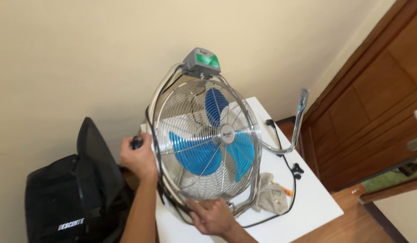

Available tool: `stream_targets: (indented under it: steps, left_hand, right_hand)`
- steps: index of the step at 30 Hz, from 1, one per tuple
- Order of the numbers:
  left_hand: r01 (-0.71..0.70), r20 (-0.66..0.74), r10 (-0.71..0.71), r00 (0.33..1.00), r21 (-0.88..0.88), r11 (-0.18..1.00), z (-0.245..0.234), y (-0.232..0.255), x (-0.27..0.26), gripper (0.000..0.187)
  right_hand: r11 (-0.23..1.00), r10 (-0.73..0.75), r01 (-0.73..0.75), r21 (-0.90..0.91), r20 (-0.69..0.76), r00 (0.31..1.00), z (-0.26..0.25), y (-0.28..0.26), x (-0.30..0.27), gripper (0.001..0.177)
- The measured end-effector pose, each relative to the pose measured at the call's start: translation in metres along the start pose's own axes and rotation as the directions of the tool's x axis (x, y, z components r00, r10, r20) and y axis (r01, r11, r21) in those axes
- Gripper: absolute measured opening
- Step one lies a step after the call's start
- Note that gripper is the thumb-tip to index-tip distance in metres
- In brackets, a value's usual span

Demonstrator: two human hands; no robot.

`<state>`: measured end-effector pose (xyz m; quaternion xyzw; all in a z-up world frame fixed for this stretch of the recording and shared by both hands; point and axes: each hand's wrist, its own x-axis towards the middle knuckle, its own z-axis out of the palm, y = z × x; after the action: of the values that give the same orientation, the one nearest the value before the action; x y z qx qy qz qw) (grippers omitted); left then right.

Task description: The person assembles an electric fan by attaching the front grille, securing the power cord, and tightening the mounting knobs on both sides of the fan head. The person uses a screwdriver to tighten the knobs and adjusts the fan's position on the table.

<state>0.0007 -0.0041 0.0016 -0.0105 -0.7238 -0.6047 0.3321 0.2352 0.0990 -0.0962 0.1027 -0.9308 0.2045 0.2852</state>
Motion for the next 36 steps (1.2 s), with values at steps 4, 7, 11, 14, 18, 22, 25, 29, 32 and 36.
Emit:
stream_targets:
  steps: [4,7,11,14,18,22,25,29,32,36]
  left_hand:
    - [-0.029,-0.004,0.029,1.000,0.028,0.999,-0.001,0.001,-0.002,0.028]
    - [-0.034,-0.007,0.035,0.999,0.044,0.998,-0.003,0.002,-0.005,0.025]
    - [-0.064,-0.016,0.065,0.998,0.071,0.995,-0.003,0.011,-0.001,0.024]
    - [-0.063,-0.011,0.064,0.998,0.051,0.997,-0.006,0.015,-0.004,0.030]
    - [0.120,-0.017,-0.120,0.993,0.025,0.992,-0.006,0.017,-0.003,0.048]
    - [0.188,-0.030,-0.189,0.982,-0.035,0.982,-0.003,0.016,-0.005,0.055]
    - [0.227,-0.023,-0.227,0.974,0.002,0.974,-0.003,0.015,-0.009,0.057]
    - [0.201,-0.013,-0.201,0.979,-0.004,0.980,-0.003,0.017,-0.012,0.056]
    - [0.233,0.029,-0.232,0.972,-0.061,0.970,-0.002,0.021,-0.011,0.053]
    - [0.260,0.183,-0.229,0.956,-0.166,0.951,-0.012,0.023,-0.011,0.049]
  right_hand:
    - [0.988,0.151,-0.138,0.064,-0.297,0.943,-0.055,0.089,0.036,0.026]
    - [0.835,0.506,-0.550,-0.002,-0.391,0.769,-0.099,0.159,0.094,0.040]
    - [0.892,0.443,-0.441,0.095,-0.372,0.815,-0.139,0.193,0.173,0.024]
    - [0.976,0.211,-0.181,0.124,-0.304,0.929,-0.141,0.179,0.227,0.020]
    - [0.981,-0.032,0.063,0.183,-0.166,0.986,-0.110,0.137,0.286,0.019]
    - [0.917,0.339,-0.340,0.207,0.039,0.940,-0.059,0.111,0.326,0.030]
    - [0.857,0.454,-0.446,0.258,0.033,0.890,-0.018,0.120,0.357,0.052]
    - [0.441,0.665,-0.633,0.637,0.241,0.707,0.023,0.145,0.384,0.050]
    - [-0.070,0.667,-0.613,0.787,0.494,0.557,0.042,0.151,0.393,0.024]
    - [-0.016,0.729,-0.494,0.869,0.348,0.590,0.055,0.145,0.387,0.027]
